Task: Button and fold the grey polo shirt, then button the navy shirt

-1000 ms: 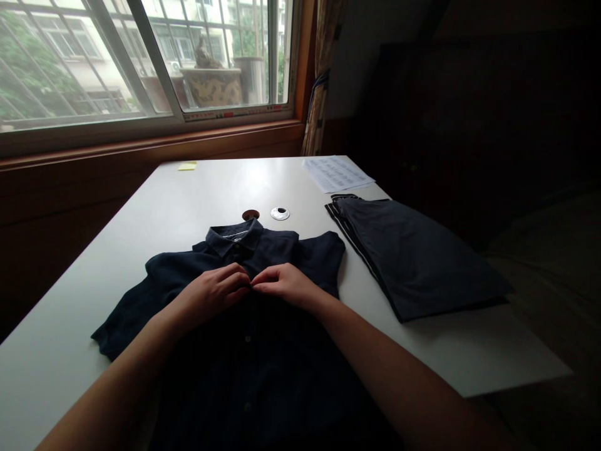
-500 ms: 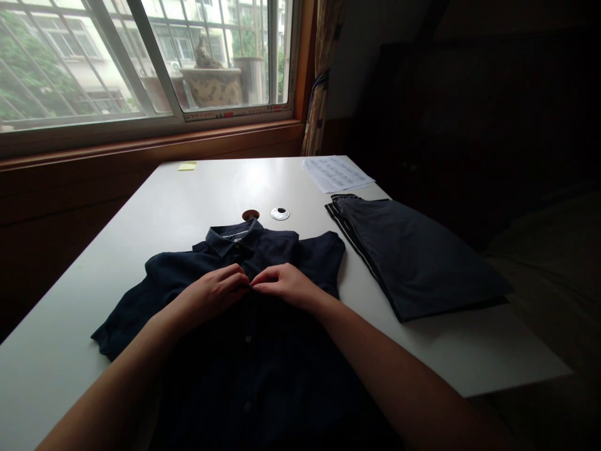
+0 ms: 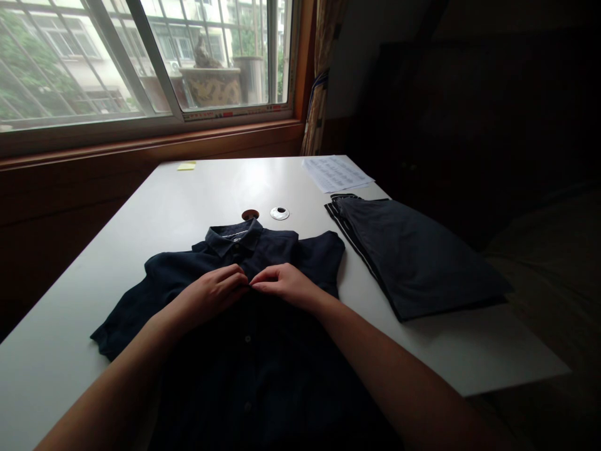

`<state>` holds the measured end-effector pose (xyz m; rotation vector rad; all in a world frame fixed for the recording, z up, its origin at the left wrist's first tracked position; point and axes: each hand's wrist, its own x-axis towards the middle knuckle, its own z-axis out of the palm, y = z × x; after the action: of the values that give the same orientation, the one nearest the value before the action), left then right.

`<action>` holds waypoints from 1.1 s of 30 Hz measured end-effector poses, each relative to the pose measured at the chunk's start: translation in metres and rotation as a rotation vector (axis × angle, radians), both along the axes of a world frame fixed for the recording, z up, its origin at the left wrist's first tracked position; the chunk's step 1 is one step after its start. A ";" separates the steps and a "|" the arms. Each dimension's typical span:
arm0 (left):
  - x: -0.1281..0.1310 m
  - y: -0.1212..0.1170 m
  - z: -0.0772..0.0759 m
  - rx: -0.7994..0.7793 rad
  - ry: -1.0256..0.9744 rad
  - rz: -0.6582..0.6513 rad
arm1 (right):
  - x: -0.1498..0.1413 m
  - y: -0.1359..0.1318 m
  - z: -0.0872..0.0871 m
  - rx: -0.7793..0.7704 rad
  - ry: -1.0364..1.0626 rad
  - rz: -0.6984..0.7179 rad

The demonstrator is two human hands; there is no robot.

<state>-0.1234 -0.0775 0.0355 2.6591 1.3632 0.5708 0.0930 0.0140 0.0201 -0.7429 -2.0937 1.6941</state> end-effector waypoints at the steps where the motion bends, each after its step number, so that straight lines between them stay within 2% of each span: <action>1: 0.000 0.000 0.000 0.005 0.000 0.000 | 0.000 0.000 0.000 -0.002 0.000 0.000; 10: 0.001 -0.001 0.000 0.047 -0.005 -0.013 | 0.000 0.001 -0.002 0.032 0.019 0.025; 17: -0.003 0.000 -0.003 0.030 0.003 -0.011 | 0.004 0.002 0.005 0.051 0.024 0.089; 22: -0.001 0.000 -0.005 0.015 -0.036 0.018 | 0.003 0.001 0.003 0.088 0.005 0.034; 27: 0.005 0.002 -0.004 0.075 -0.068 0.032 | 0.001 -0.004 0.004 0.204 0.020 -0.061; 33: 0.005 0.002 -0.008 0.072 -0.129 0.046 | -0.001 -0.008 0.004 0.298 0.031 -0.124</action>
<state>-0.1185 -0.0752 0.0276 2.5995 1.3957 0.7960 0.0921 0.0056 0.0236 -0.7301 -2.1637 1.2836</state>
